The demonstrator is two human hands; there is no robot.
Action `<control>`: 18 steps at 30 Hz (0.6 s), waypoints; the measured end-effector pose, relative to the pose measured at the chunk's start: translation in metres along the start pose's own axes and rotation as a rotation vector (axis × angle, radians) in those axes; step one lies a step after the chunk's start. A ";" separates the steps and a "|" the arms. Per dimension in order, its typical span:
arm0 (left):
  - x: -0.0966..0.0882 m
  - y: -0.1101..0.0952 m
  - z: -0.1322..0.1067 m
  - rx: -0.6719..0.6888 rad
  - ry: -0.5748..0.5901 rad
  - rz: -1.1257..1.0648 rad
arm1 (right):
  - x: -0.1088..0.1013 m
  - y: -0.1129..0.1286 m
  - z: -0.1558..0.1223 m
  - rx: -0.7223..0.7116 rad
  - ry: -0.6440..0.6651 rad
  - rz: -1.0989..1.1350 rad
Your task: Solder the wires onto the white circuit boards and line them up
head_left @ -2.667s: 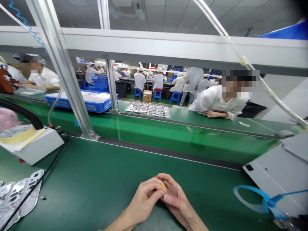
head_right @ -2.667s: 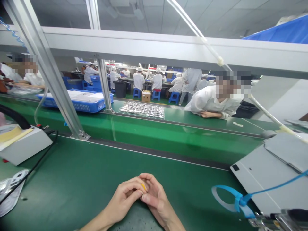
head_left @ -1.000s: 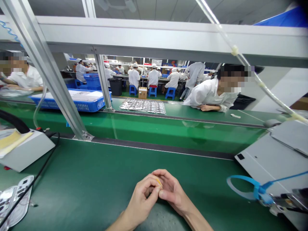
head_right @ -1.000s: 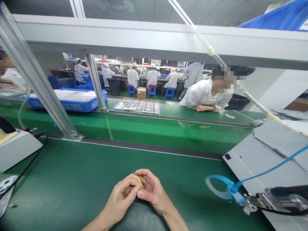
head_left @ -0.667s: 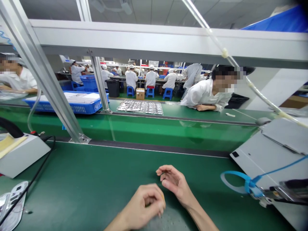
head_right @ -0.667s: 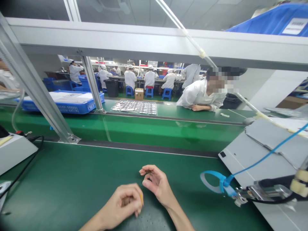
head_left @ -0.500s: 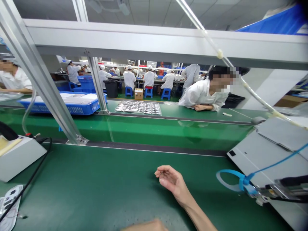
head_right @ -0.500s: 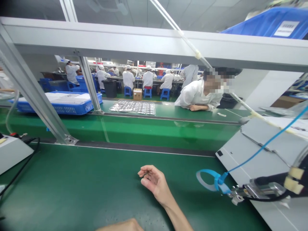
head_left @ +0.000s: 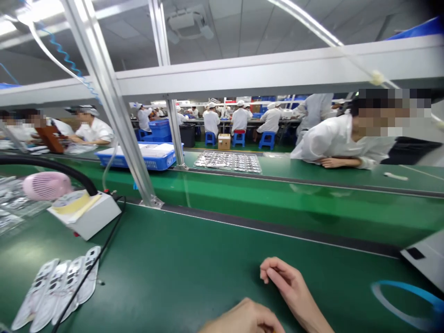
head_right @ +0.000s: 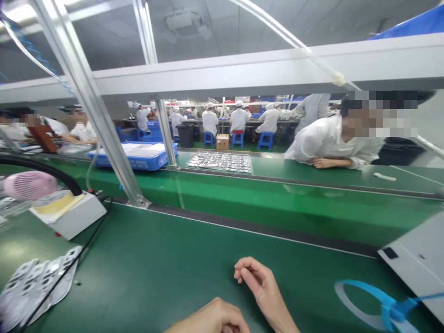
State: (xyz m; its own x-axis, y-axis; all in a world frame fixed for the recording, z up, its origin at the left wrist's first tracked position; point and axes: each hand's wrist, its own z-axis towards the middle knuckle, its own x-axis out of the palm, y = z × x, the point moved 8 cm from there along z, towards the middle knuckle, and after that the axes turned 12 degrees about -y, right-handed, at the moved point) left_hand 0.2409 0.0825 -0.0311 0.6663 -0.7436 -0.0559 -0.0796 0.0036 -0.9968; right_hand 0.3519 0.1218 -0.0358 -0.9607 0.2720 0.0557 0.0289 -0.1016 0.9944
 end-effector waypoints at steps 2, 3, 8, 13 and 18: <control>-0.011 0.005 0.001 -0.137 -0.114 -0.076 | 0.001 0.000 0.001 -0.016 0.010 -0.013; -0.015 0.007 0.003 -0.167 -0.160 -0.115 | 0.003 -0.001 0.002 -0.024 0.028 -0.023; -0.032 0.021 0.019 -0.138 -0.359 -0.230 | 0.004 -0.008 0.005 0.031 0.036 -0.082; -0.064 0.028 0.017 -0.054 -0.567 -0.276 | 0.004 -0.006 0.005 0.036 0.020 -0.070; -0.088 0.025 -0.005 -0.007 -0.706 -0.261 | 0.012 -0.011 0.003 -0.017 0.099 -0.184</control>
State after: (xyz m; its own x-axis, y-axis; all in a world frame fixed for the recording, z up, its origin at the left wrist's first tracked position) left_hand 0.1761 0.1447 -0.0510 0.9811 -0.1143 0.1565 0.1427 -0.1201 -0.9824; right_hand 0.3406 0.1289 -0.0455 -0.9718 0.1924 -0.1365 -0.1533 -0.0750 0.9853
